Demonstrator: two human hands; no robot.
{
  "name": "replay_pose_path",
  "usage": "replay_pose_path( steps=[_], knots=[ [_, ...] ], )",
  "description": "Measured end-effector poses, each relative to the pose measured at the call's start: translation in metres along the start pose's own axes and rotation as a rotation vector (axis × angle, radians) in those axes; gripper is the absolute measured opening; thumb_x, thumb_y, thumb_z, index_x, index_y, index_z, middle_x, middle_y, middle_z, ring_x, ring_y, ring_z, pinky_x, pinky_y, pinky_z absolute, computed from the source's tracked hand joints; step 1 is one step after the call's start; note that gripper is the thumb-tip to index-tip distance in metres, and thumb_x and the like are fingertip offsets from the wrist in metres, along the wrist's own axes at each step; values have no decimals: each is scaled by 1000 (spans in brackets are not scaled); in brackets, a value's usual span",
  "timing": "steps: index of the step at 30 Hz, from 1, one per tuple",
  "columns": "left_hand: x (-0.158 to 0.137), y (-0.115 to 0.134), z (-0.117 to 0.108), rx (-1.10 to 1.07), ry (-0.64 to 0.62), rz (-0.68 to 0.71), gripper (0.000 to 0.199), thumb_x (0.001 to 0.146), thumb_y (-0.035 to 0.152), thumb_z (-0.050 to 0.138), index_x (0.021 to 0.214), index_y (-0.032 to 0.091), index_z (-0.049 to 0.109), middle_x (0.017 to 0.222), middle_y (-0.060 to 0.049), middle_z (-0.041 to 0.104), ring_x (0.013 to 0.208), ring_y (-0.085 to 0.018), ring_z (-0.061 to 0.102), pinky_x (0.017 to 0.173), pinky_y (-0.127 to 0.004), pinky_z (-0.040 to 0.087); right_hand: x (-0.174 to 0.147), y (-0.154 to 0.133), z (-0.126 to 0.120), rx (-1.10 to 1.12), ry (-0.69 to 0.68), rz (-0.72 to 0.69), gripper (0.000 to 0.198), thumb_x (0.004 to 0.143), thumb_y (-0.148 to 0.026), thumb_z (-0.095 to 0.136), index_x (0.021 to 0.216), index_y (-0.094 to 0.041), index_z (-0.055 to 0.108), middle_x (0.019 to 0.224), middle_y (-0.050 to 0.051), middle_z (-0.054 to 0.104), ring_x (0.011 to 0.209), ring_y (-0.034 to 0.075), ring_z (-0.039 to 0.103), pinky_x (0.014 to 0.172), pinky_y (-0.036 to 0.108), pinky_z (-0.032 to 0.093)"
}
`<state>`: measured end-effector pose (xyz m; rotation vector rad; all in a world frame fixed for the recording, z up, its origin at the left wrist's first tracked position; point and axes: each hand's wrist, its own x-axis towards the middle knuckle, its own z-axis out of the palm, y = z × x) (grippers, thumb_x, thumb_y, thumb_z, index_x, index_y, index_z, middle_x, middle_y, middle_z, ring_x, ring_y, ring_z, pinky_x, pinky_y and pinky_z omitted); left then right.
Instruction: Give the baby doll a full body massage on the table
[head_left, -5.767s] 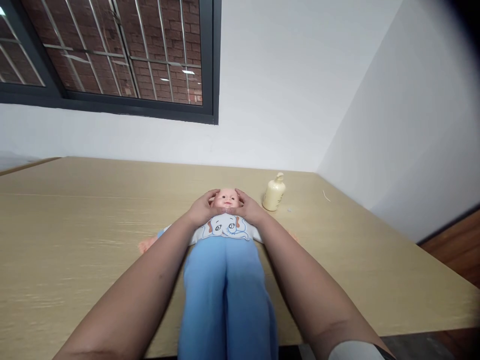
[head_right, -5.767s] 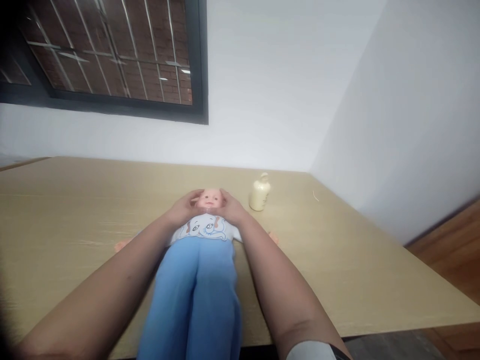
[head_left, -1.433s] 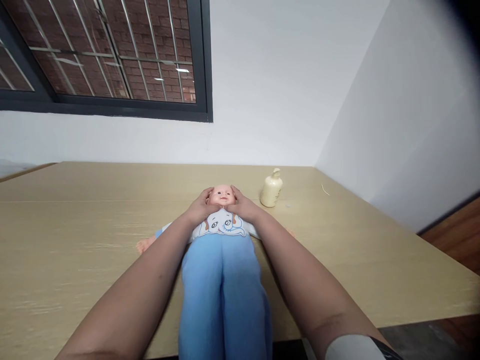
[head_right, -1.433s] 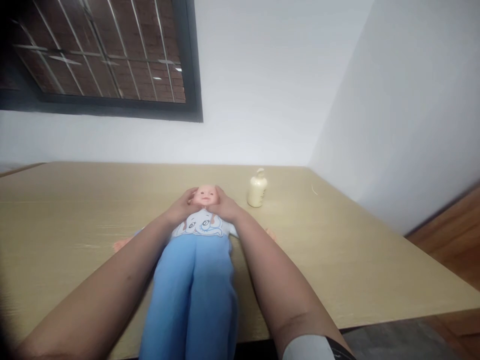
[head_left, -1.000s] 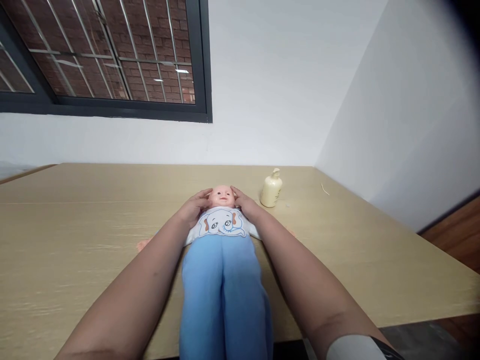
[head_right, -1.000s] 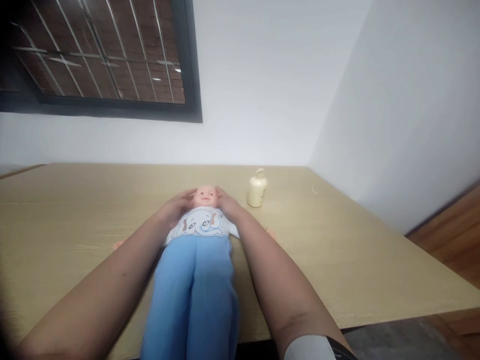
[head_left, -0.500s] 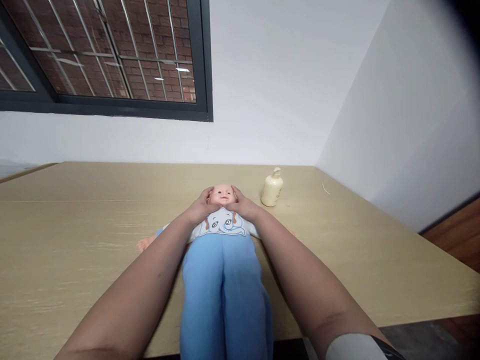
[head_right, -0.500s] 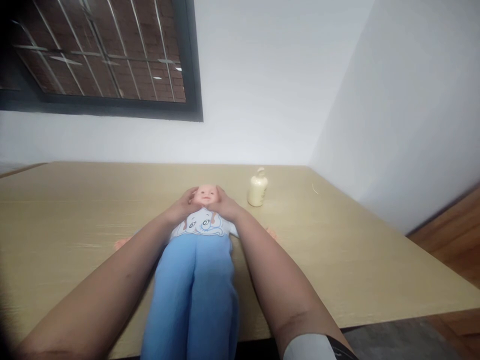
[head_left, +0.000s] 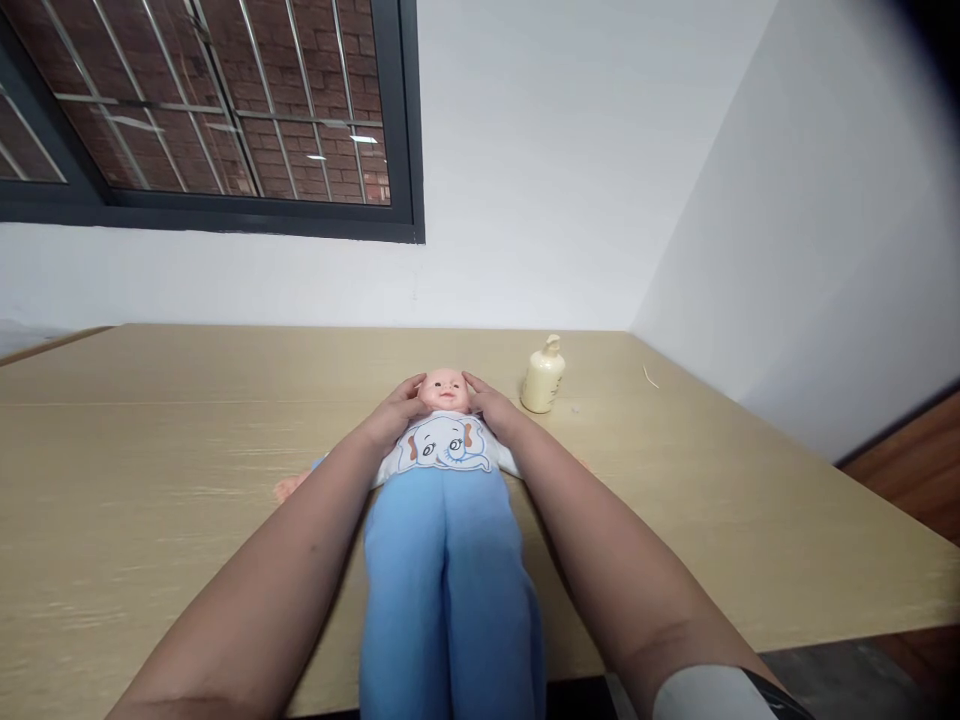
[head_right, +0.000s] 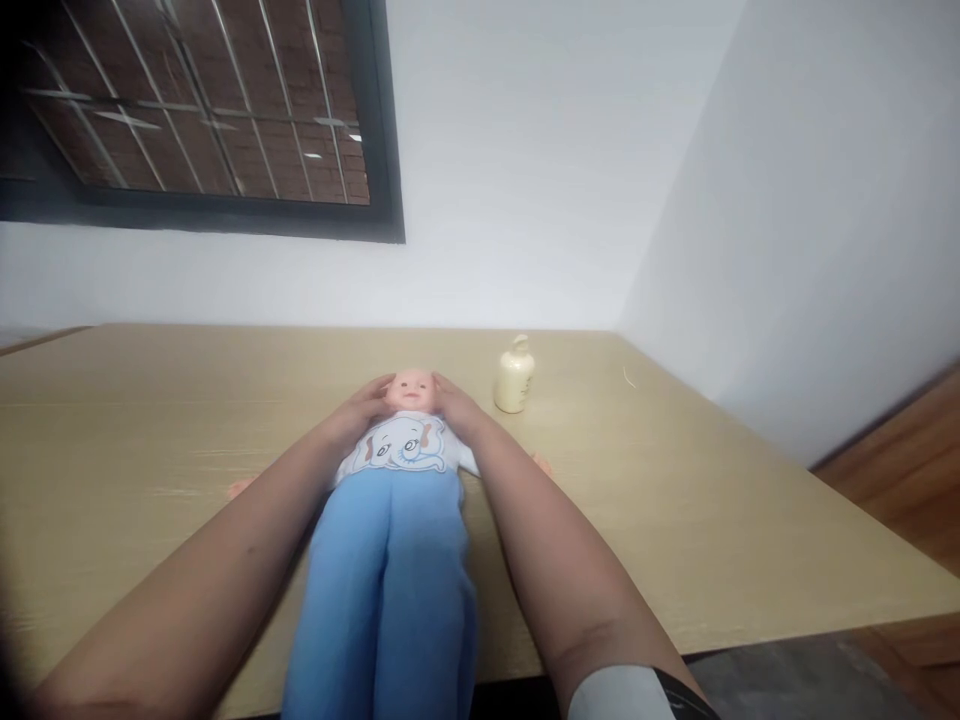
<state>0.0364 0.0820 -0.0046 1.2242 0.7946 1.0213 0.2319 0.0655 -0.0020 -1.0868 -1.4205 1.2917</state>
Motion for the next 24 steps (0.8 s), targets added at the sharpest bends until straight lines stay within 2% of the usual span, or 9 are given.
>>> replay_pose_path(
  steps=[2, 5, 10, 18, 21, 24],
  knots=[
    [0, 0, -1, -30, 7, -18, 73, 61, 16, 69, 132, 20, 55, 122, -13, 68, 106, -31, 68, 89, -43, 55, 0, 1, -1, 72, 7, 25, 65, 76, -31, 61, 140, -25, 50, 119, 7, 70, 104, 27, 68, 90, 41, 56],
    [-1, 1, -2, -26, 8, -25, 73, 64, 18, 71, 135, 21, 53, 126, -14, 65, 108, -31, 67, 90, -42, 55, -2, 2, -2, 89, -1, 36, 72, 77, -35, 66, 145, -25, 45, 128, 7, 66, 109, 27, 67, 93, 42, 56],
    [-6, 4, 1, 161, 56, -15, 87, 63, 29, 87, 139, 25, 45, 144, -15, 50, 119, -31, 61, 89, -38, 55, -4, 1, -2, -47, -39, -5, 90, 66, -40, 84, 144, -26, 42, 127, 9, 65, 109, 28, 67, 90, 39, 57],
    [-6, 7, 5, 185, 59, -13, 91, 60, 28, 90, 139, 23, 44, 137, -16, 56, 121, -34, 59, 89, -41, 54, 0, 5, -3, -32, -73, -28, 95, 64, -34, 87, 145, -23, 39, 129, 11, 63, 108, 27, 68, 86, 38, 59],
    [-4, 4, 2, 173, 61, 3, 86, 61, 26, 89, 136, 25, 49, 142, -15, 53, 121, -34, 59, 90, -41, 54, 0, 6, -6, 28, -86, -20, 92, 66, -28, 85, 145, -24, 39, 127, 10, 64, 106, 25, 68, 86, 37, 59],
    [-4, 2, -3, 72, 47, 4, 79, 60, 23, 88, 132, 25, 54, 146, -14, 49, 118, -32, 61, 89, -41, 54, 0, 7, -12, 136, -125, 20, 87, 67, -19, 82, 144, -26, 42, 122, 8, 67, 101, 23, 69, 84, 35, 59]
  ],
)
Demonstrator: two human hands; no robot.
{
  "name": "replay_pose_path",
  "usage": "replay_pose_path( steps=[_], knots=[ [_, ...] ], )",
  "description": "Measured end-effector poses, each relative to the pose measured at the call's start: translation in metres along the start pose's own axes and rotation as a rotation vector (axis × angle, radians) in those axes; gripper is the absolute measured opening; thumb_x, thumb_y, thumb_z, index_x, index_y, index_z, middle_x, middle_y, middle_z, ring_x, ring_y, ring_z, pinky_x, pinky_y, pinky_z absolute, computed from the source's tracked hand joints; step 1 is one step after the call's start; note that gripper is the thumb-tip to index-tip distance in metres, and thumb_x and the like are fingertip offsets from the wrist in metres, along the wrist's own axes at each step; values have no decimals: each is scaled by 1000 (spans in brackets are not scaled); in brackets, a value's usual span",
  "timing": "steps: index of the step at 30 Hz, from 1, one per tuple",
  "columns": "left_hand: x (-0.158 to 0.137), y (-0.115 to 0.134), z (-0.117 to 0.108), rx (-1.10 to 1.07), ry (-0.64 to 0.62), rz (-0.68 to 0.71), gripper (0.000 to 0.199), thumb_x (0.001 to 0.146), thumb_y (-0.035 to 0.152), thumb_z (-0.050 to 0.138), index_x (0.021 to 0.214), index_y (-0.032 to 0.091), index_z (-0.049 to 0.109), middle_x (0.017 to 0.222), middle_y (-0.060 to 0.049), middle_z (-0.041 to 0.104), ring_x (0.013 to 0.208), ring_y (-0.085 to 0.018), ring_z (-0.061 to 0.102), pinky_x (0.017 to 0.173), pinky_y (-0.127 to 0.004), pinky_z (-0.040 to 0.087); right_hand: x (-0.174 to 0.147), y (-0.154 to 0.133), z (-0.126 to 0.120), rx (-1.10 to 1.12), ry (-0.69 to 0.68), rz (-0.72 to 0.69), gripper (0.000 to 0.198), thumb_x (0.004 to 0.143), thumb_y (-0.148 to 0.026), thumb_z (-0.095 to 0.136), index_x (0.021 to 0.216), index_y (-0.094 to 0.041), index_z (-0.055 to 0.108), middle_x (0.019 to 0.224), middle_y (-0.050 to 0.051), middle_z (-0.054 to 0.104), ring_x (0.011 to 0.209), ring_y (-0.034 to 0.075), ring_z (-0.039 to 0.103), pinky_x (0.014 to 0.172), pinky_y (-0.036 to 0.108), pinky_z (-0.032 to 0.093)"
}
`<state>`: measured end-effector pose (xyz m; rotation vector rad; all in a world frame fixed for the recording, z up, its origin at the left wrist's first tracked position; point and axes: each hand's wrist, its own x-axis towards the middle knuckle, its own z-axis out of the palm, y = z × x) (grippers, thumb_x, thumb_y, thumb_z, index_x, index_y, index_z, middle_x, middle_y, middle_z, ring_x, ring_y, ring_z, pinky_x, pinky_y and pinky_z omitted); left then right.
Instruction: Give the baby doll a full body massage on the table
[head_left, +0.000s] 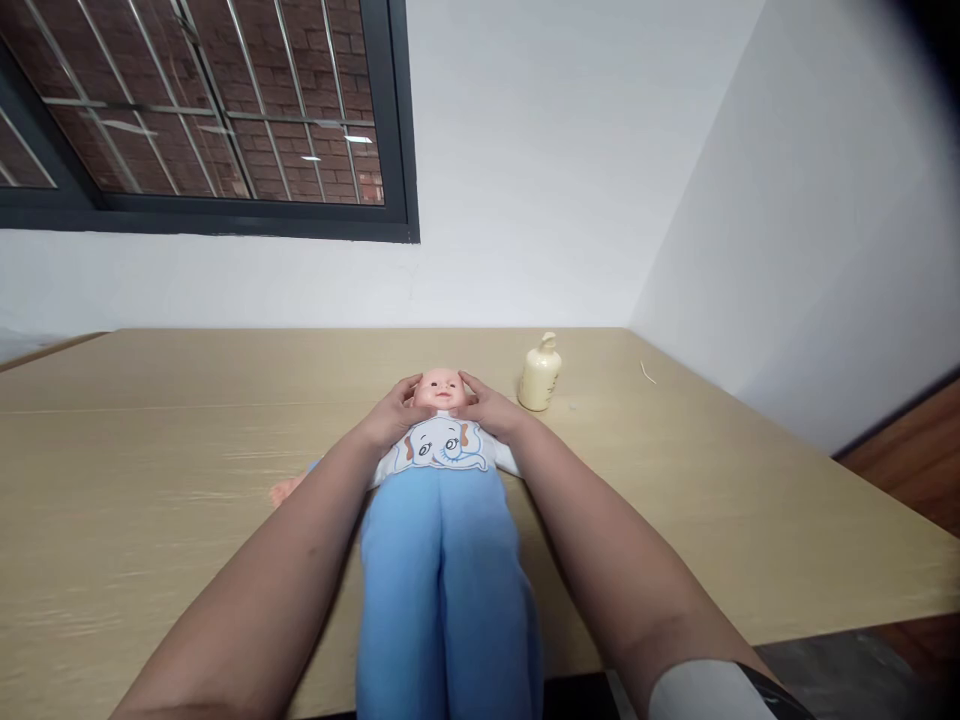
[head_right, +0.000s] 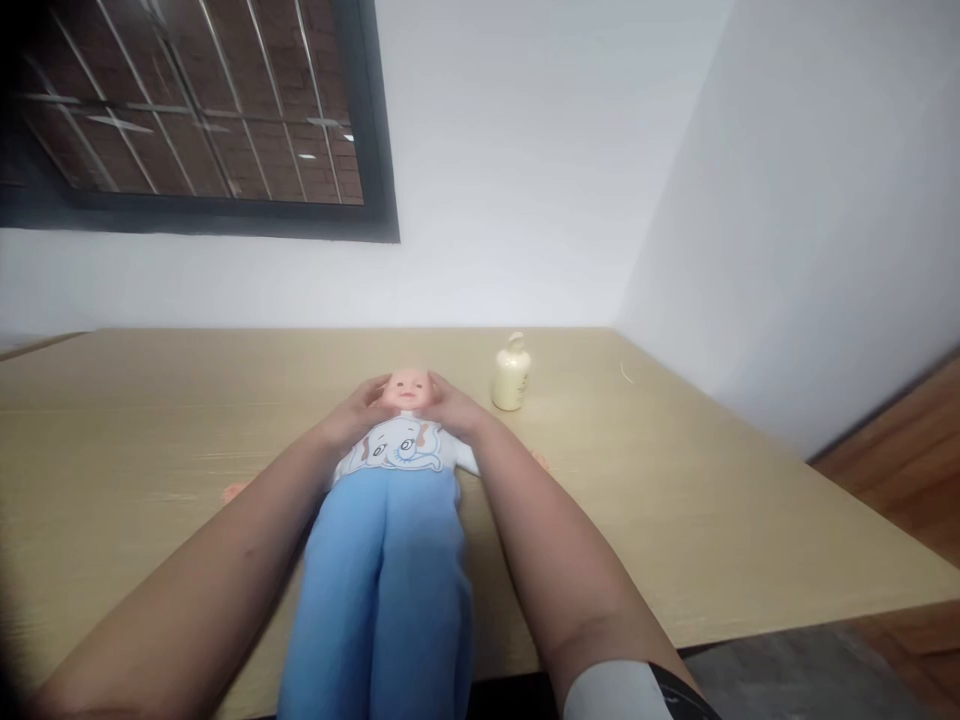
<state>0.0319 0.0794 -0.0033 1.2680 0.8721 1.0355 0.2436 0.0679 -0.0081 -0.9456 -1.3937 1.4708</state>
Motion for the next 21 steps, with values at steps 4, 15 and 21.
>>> replay_pose_path(
  steps=[4, 15, 21],
  knots=[
    [-2, 3, -4, -158, -20, -41, 70, 57, 14, 84, 122, 20, 61, 131, -15, 61, 99, -28, 69, 78, -39, 56, 1, 2, -8, 130, -72, 39, 91, 63, -10, 77, 145, -25, 41, 116, 7, 71, 96, 22, 71, 82, 34, 59],
    [5, -1, 3, -61, 249, 21, 45, 60, 18, 71, 105, 17, 67, 101, -11, 70, 78, -24, 69, 67, -34, 52, 12, 8, -14, -409, 383, -131, 49, 75, -24, 62, 123, -14, 64, 101, 13, 74, 89, 25, 71, 83, 40, 56],
    [0, 18, 13, 145, 460, 218, 40, 64, 15, 68, 103, 22, 67, 122, -8, 62, 107, -24, 59, 85, -32, 46, -11, -32, -19, -607, 737, -486, 25, 83, -26, 53, 98, -24, 73, 102, 6, 73, 102, 24, 66, 100, 37, 48]
  ],
)
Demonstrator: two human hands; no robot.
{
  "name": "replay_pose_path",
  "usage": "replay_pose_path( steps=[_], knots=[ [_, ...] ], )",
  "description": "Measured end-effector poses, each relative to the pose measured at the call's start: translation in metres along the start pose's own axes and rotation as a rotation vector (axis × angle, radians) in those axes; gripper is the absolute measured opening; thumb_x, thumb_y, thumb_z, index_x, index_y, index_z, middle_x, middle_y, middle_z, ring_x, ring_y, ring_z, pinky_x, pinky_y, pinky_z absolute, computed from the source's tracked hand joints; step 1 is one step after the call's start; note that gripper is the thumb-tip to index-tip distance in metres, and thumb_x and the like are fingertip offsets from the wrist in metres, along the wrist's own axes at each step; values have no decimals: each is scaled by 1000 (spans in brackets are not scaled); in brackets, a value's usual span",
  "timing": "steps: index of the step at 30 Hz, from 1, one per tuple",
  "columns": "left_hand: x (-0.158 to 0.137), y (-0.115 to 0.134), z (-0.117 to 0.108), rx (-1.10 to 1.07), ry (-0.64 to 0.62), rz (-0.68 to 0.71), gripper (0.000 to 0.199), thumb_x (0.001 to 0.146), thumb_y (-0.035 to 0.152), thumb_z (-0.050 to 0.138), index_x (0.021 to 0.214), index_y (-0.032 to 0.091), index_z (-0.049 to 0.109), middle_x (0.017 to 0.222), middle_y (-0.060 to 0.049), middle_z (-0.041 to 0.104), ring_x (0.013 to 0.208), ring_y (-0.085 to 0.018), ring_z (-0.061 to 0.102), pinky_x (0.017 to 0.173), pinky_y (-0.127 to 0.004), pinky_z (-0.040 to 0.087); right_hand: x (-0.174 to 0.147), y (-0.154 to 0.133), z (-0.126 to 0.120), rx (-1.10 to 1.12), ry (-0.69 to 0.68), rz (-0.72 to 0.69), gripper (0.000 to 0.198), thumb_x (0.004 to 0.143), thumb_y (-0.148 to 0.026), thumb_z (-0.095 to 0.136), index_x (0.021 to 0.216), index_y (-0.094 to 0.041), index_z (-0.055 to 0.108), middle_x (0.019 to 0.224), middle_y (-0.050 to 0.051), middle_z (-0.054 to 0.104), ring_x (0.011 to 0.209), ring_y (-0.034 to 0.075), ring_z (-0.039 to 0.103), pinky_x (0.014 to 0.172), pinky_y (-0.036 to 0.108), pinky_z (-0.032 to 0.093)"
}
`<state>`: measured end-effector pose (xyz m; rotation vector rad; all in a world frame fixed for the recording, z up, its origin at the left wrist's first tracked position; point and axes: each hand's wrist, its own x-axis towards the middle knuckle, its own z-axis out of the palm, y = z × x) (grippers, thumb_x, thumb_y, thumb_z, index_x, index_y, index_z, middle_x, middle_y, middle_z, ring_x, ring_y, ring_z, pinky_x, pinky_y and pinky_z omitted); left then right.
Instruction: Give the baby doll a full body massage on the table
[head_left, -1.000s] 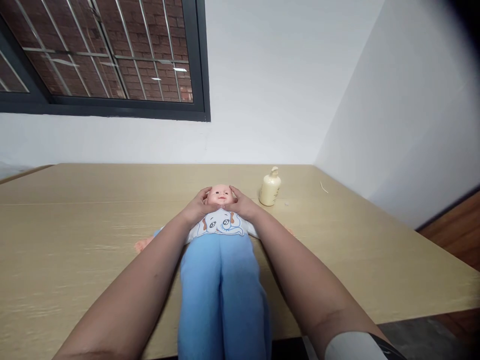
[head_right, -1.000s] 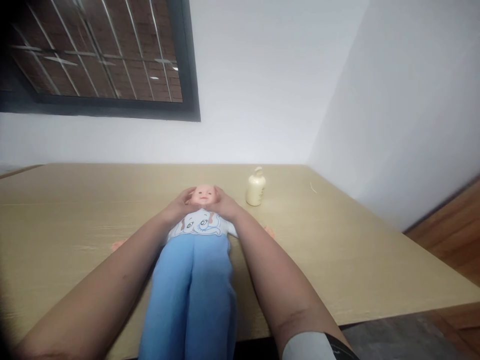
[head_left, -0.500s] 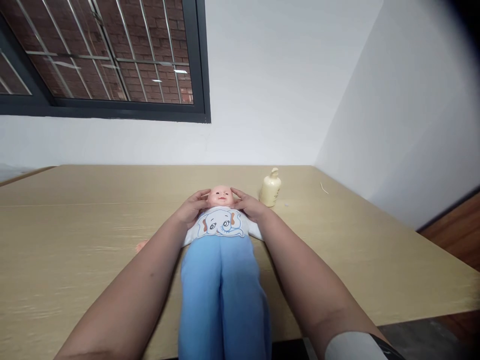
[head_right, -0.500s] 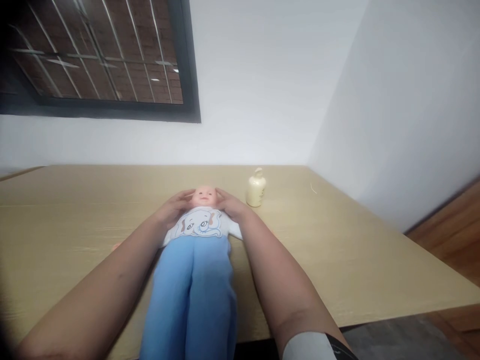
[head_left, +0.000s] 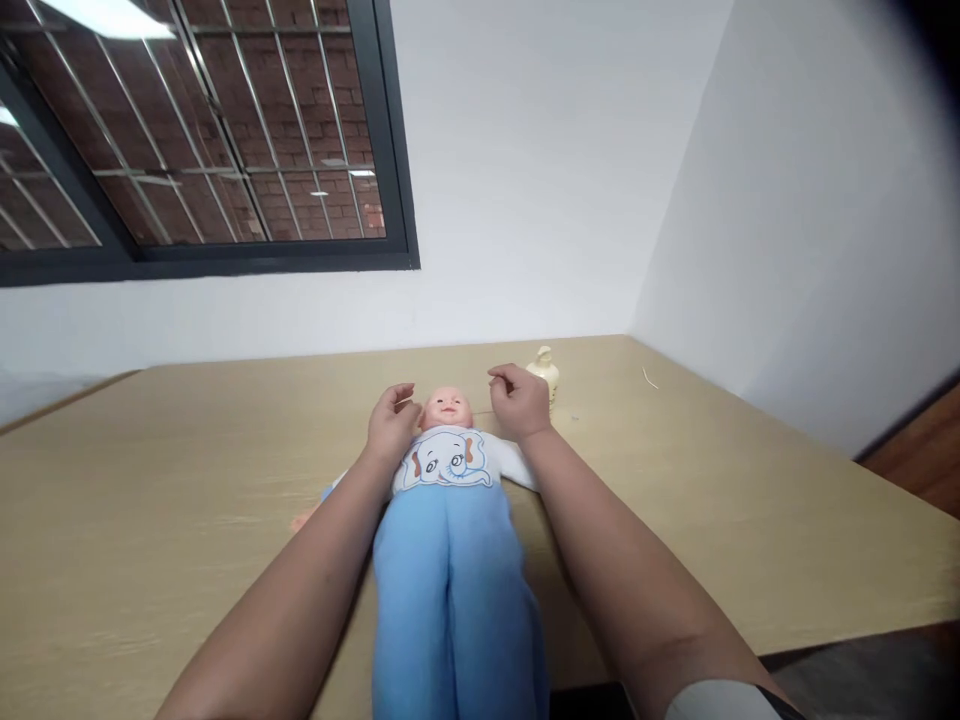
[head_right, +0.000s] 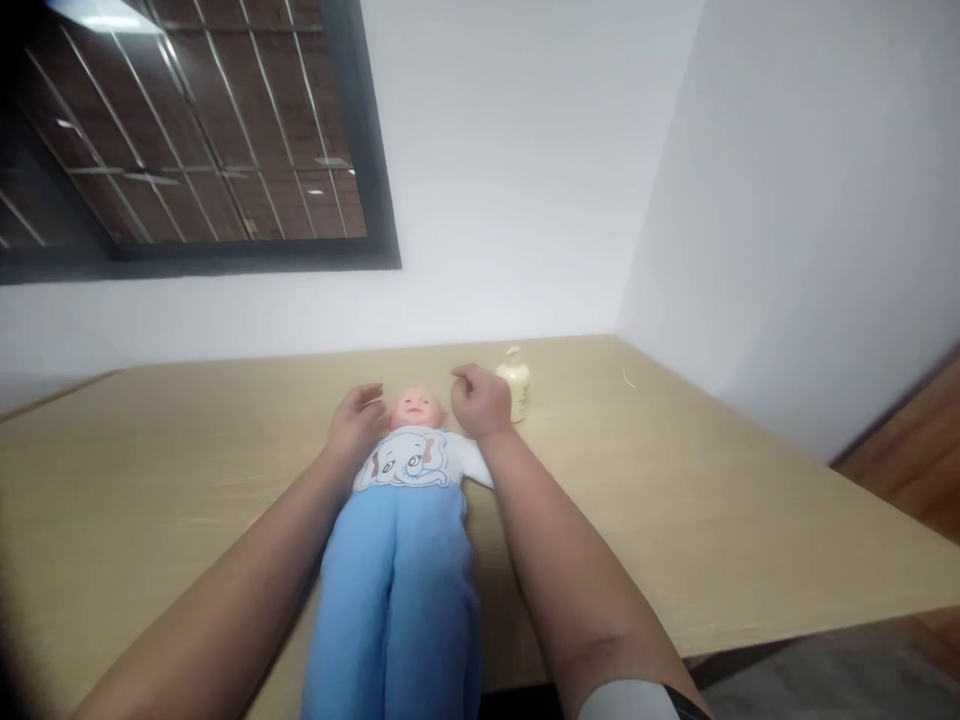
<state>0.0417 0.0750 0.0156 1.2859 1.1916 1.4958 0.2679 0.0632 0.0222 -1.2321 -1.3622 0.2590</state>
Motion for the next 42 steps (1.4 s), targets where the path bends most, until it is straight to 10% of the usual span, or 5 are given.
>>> replay_pose_path(
  steps=[6, 12, 22, 32, 42],
  knots=[
    [-21, 57, 32, -157, -64, 42, 37, 74, 24, 70, 111, 26, 64, 108, -3, 61, 97, -17, 60, 83, -27, 47, 29, 11, -59, -194, 380, -187, 45, 80, -12, 45, 120, -19, 65, 118, 10, 68, 112, 24, 62, 103, 40, 47],
    [-21, 89, 116, -435, -390, -444, 33, 87, 43, 55, 100, 13, 62, 97, -13, 64, 83, -22, 68, 79, -34, 56, 42, 40, -63, -340, 129, -199, 63, 73, 0, 44, 131, -14, 61, 139, 11, 60, 133, 24, 50, 117, 42, 34],
    [-1, 71, 195, -563, -385, -647, 61, 93, 46, 47, 135, 3, 43, 112, -22, 61, 101, -26, 67, 77, -29, 59, 35, 47, -53, -286, 83, -105, 55, 80, -6, 45, 130, -17, 62, 142, 8, 57, 132, 20, 52, 115, 37, 37],
    [-1, 66, 184, -676, -368, -639, 49, 92, 41, 48, 125, 4, 55, 109, -21, 64, 98, -26, 68, 78, -30, 58, 33, 41, -53, -292, 74, -87, 57, 76, -6, 45, 129, -15, 62, 140, 12, 58, 131, 22, 52, 115, 38, 36],
    [-9, 58, 83, -776, -262, -579, 47, 92, 44, 49, 120, 7, 57, 97, -19, 68, 86, -25, 71, 78, -34, 58, 27, -17, -35, -362, 101, -40, 67, 76, -16, 57, 143, -15, 48, 146, 24, 46, 141, 39, 38, 117, 57, 26]
  ],
)
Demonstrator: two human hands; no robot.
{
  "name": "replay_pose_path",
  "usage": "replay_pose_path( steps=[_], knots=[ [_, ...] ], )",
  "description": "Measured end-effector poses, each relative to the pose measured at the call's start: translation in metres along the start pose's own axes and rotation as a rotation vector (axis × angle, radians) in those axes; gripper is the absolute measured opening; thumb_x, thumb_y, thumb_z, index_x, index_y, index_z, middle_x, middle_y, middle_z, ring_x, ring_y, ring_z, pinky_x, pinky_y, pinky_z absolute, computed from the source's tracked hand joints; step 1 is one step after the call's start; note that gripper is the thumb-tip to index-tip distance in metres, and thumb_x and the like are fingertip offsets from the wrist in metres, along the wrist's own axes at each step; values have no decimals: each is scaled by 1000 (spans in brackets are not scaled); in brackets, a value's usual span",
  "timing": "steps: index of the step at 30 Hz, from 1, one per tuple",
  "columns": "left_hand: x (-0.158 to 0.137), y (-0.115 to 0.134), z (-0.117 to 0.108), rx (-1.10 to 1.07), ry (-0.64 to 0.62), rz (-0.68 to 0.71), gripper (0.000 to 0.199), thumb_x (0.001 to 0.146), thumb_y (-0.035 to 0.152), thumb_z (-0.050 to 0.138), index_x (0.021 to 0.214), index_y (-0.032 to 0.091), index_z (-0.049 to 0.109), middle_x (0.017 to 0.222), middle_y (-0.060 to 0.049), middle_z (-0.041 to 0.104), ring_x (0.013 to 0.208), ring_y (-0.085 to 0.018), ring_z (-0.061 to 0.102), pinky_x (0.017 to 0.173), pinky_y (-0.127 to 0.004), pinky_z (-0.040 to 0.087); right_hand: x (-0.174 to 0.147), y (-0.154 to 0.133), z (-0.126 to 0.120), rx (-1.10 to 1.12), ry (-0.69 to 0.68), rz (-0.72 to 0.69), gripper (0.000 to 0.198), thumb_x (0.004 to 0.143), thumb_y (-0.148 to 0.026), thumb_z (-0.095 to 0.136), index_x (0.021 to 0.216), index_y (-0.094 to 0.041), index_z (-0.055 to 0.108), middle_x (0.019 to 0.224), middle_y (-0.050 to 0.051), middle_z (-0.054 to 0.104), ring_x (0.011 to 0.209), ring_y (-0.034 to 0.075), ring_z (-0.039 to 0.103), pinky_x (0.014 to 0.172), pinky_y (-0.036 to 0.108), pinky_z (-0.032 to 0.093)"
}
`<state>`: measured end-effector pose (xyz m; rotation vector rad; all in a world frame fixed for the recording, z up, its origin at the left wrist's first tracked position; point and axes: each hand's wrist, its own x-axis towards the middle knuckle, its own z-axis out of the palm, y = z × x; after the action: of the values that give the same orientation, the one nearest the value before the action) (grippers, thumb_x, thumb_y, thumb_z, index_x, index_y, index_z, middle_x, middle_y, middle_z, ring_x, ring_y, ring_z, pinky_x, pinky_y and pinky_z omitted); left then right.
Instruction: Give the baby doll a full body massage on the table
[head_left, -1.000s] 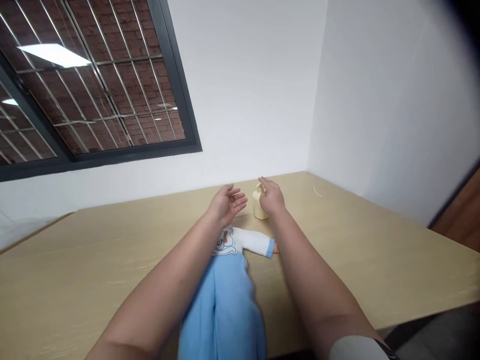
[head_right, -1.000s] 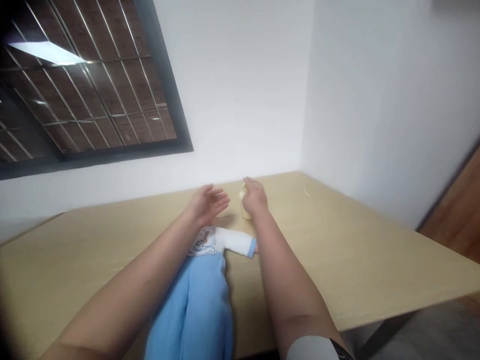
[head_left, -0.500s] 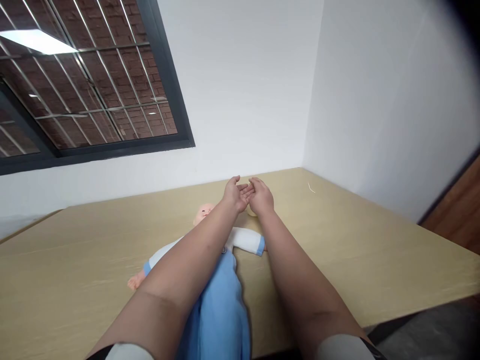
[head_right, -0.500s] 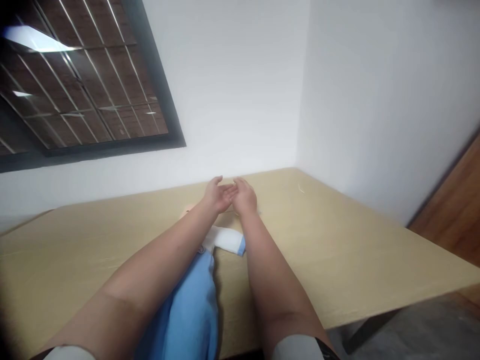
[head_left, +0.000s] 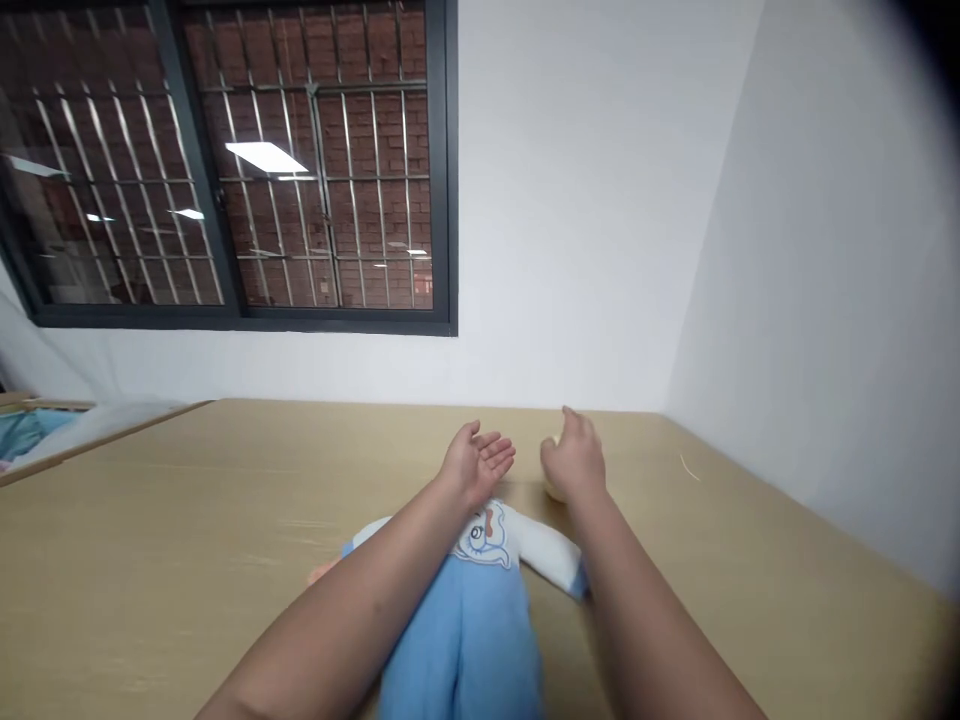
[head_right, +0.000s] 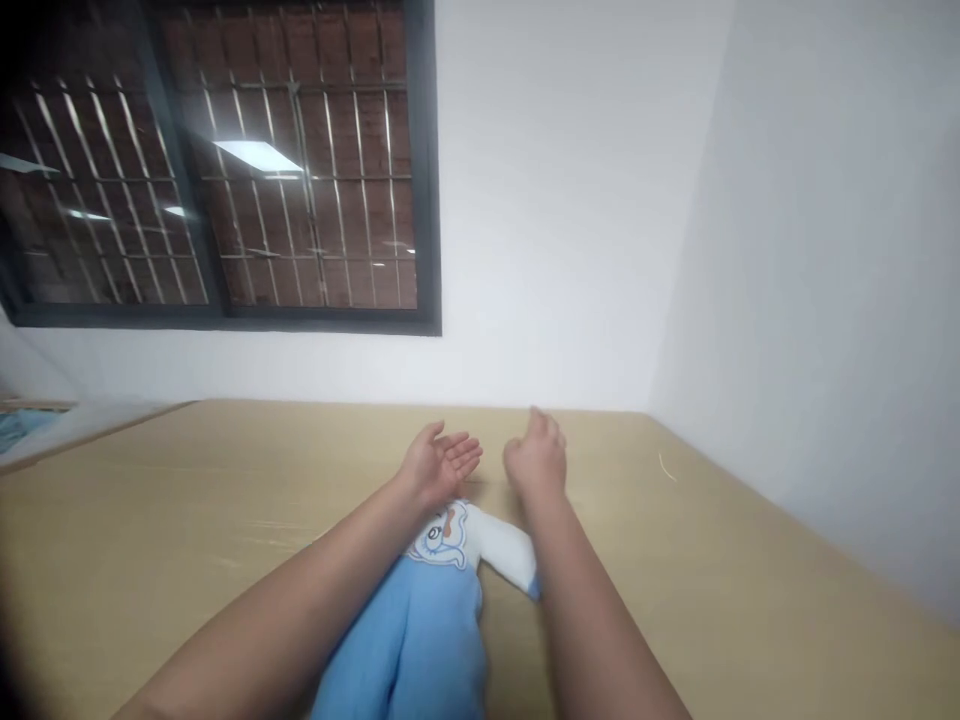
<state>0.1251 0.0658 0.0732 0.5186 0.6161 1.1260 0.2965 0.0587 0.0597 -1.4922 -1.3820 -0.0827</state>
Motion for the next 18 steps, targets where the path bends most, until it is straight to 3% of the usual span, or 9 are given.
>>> replay_pose_path(
  steps=[1, 3, 5, 6, 10, 13, 15, 18],
  knots=[
    [-3, 1, -8, -19, 9, 12, 49, 93, 46, 47, 121, 7, 56, 97, -19, 68, 85, -25, 71, 78, -33, 58, -10, -20, 4, 15, -46, -48, 66, 78, -21, 60, 143, -19, 48, 147, 20, 47, 141, 38, 39, 116, 57, 27],
    [-5, 1, -22, -60, -2, 15, 51, 93, 51, 44, 121, 9, 56, 96, -18, 69, 85, -26, 71, 78, -35, 58, -35, -59, 15, 109, -299, -153, 61, 87, -36, 56, 145, -24, 45, 150, 15, 46, 141, 33, 40, 116, 55, 31],
    [-4, 0, -33, -113, -37, 11, 58, 92, 58, 42, 122, 11, 56, 102, -19, 69, 93, -29, 71, 83, -40, 57, -63, -89, 25, 184, -560, -266, 69, 90, -50, 54, 151, -21, 38, 153, 15, 43, 143, 32, 39, 116, 52, 32],
    [-3, 1, -38, -148, -50, 14, 62, 90, 62, 43, 123, 12, 56, 108, -20, 68, 99, -30, 70, 86, -42, 56, -74, -99, 29, 178, -623, -309, 77, 90, -53, 54, 154, -18, 31, 156, 15, 38, 146, 33, 33, 117, 54, 29],
    [2, 13, -53, -256, -47, 22, 69, 83, 67, 50, 129, 15, 54, 129, -22, 61, 115, -33, 65, 94, -44, 53, -95, -112, 33, 93, -687, -374, 75, 92, -54, 50, 153, -13, 34, 155, 19, 39, 147, 36, 29, 120, 56, 19],
    [6, 22, -59, -285, -35, 62, 68, 85, 65, 49, 129, 13, 53, 130, -23, 61, 116, -33, 65, 92, -43, 55, -96, -116, 26, 71, -691, -354, 68, 92, -51, 53, 148, -15, 43, 148, 18, 49, 143, 36, 38, 118, 54, 25],
    [7, 23, -62, -297, -78, 85, 69, 86, 65, 49, 130, 12, 53, 131, -24, 60, 117, -32, 64, 92, -41, 55, -99, -120, 23, 106, -698, -345, 66, 92, -51, 53, 149, -18, 44, 147, 16, 50, 142, 34, 40, 117, 52, 30],
    [7, 17, -62, -307, -187, 93, 72, 85, 67, 48, 131, 12, 52, 132, -25, 59, 120, -33, 62, 94, -42, 54, -104, -124, 22, 166, -719, -347, 73, 92, -55, 51, 155, -21, 34, 155, 12, 41, 148, 32, 30, 120, 52, 24]
  ],
)
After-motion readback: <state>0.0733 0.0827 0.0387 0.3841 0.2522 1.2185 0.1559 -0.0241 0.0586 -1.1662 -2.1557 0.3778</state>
